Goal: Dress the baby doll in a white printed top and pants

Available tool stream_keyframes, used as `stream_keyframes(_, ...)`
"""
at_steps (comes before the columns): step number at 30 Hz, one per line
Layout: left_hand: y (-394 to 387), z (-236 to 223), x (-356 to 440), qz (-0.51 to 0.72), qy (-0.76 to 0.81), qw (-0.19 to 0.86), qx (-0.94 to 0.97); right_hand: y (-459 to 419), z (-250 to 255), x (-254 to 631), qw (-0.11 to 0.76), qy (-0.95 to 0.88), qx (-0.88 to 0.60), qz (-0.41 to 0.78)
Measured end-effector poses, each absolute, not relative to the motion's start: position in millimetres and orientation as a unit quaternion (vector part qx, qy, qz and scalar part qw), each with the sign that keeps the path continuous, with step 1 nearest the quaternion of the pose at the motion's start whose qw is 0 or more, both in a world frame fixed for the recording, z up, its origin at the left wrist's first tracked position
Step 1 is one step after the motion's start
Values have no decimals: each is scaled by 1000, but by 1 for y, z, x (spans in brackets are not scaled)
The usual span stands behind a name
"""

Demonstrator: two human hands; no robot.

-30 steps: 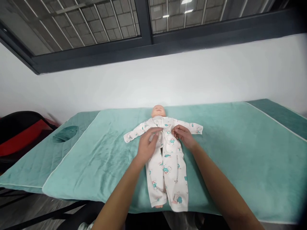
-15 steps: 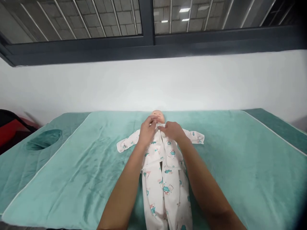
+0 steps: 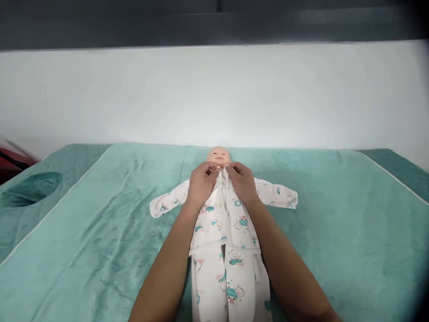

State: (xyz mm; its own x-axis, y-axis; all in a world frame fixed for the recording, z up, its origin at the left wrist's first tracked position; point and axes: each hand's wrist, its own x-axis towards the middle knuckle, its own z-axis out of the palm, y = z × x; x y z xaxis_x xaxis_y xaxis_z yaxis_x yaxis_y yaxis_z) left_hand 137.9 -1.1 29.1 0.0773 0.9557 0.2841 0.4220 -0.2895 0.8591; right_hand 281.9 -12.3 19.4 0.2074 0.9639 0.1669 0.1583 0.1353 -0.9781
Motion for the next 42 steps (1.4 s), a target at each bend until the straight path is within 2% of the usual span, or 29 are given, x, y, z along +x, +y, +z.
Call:
stream_keyframes(6,-12,39,143,490,490,396,602,-18,20,278,601,-472,-483,427)
stream_keyframes(17,-5,27,140,510,466,499,523,-20,17,277,597,-482,-480,426)
stream_keyframes(22,-7,29,141,518,461,520,499,-24,21,276,568,-528,-515,366)
stream_keyframes(30,-6,29,142,529,458,516,494,-27,21,272,523,-619,-557,183)
stream_keyframes(34,-6,29,139,524,450,531,490,-31,25,270,459,-672,-570,112)
stream_keyframes(37,-8,31,139,509,445,540,501,-34,29,269,423,-683,-585,111)
stream_keyframes(42,-9,33,142,505,452,536,504,-33,30,269,411,-672,-596,154)
